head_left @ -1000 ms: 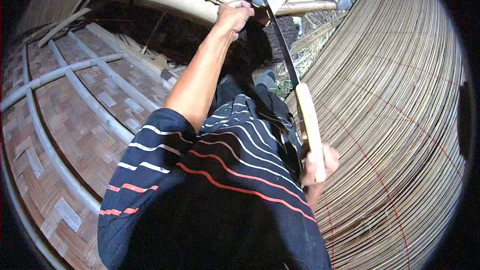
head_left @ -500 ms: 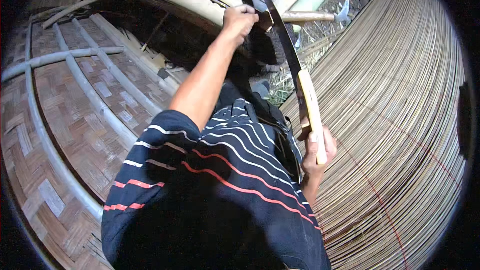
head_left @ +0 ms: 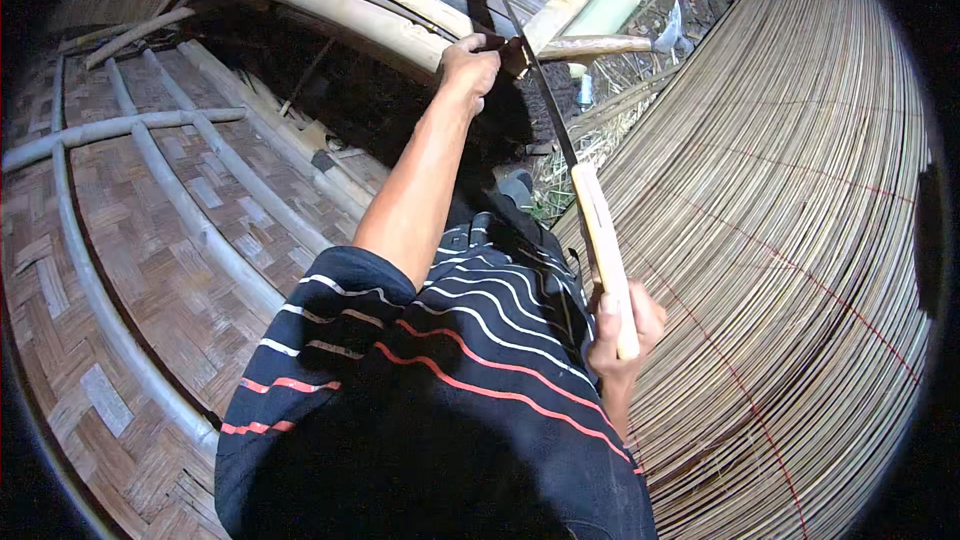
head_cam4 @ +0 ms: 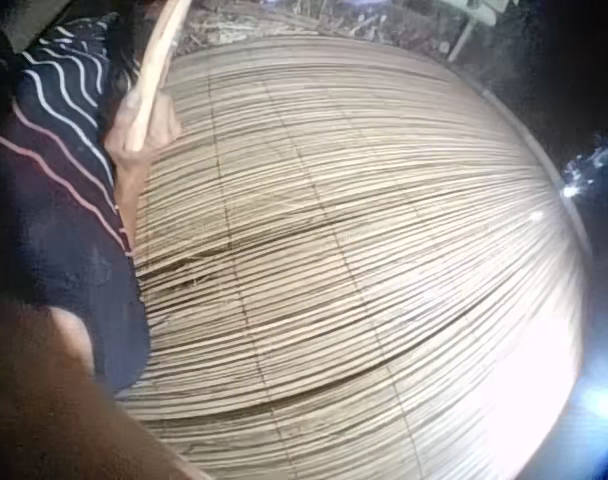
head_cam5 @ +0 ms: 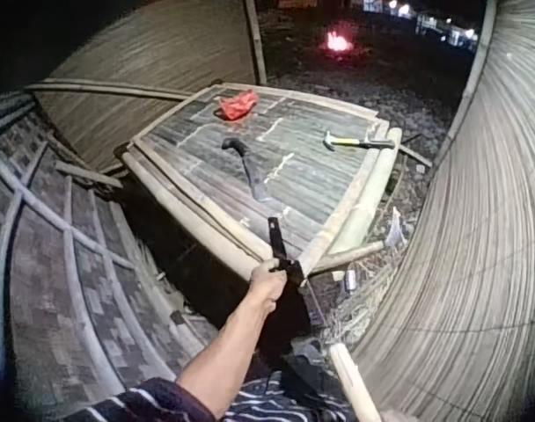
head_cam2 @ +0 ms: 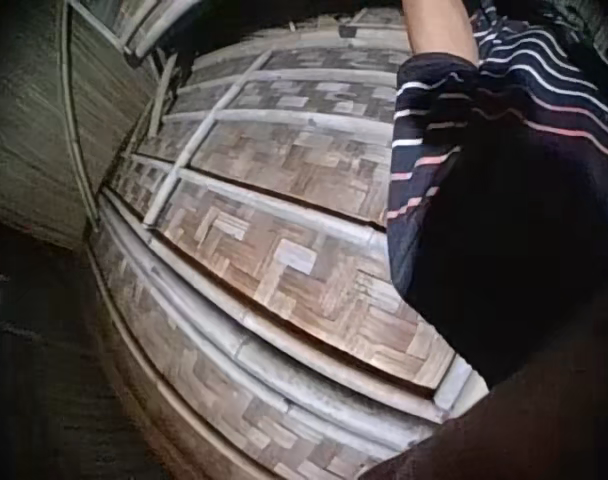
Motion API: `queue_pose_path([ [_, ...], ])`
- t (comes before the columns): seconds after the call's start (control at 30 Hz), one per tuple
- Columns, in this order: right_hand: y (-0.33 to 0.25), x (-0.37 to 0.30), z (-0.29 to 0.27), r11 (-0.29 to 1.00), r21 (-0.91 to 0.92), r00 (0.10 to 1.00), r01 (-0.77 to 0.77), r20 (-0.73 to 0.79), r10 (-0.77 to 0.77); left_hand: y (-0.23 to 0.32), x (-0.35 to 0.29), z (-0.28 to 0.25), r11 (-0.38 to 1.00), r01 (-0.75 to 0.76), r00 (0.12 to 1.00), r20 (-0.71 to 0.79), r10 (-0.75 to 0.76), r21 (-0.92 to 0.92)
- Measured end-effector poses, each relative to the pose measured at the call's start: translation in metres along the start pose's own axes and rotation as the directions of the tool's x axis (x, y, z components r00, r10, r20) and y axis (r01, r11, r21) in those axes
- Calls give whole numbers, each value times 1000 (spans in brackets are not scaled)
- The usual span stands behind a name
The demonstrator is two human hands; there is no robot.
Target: The recorder uses a hand saw to cut a bamboo pole while manufacturing furniture.
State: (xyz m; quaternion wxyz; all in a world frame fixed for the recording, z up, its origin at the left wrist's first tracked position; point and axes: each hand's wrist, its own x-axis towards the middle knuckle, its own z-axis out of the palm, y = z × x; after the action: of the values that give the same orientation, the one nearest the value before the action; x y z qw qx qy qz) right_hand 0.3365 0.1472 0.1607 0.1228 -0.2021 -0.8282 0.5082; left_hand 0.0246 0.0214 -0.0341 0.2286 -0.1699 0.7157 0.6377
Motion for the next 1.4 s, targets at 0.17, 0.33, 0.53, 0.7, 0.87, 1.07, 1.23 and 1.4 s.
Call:
queue_pose_path([
  [0.17, -4, -17, -17, 996, 60, 998, -69, -3, 69, 7, 17, -4, 996, 55, 997, -59, -51, 66],
  [0.33, -7, 21, -3, 993, -96, 998, 61, 6, -61, 4, 21, -3, 985, 155, 986, -76, -149, 78],
  [0.53, -1, -3, -16, 999, -7, 999, 41, -33, -41, -8, 25, -1, 999, 33, 999, 1, -33, 39],
  [0.7, -5, 47, 16, 996, -63, 998, 58, -8, -58, 8, 3, 3, 995, 44, 997, -69, -38, 85],
  [0.87, 6, 19, -2, 996, -78, 999, 53, 8, -52, 20, -15, 12, 999, 35, 993, -117, -30, 34],
  [1.07, 1, 48, 13, 999, -35, 999, -14, 44, 15, 24, -17, 5, 993, -10, 991, -133, -6, -120],
  [1.23, 16, 27, 5, 998, -4, 997, 58, 45, -58, 25, -13, 11, 999, -28, 986, -168, 21, -36],
  [1.4, 26, 29, -2, 994, 105, 999, 18, 41, -22, 15, -6, 10, 998, -48, 990, -138, 41, -45],
])
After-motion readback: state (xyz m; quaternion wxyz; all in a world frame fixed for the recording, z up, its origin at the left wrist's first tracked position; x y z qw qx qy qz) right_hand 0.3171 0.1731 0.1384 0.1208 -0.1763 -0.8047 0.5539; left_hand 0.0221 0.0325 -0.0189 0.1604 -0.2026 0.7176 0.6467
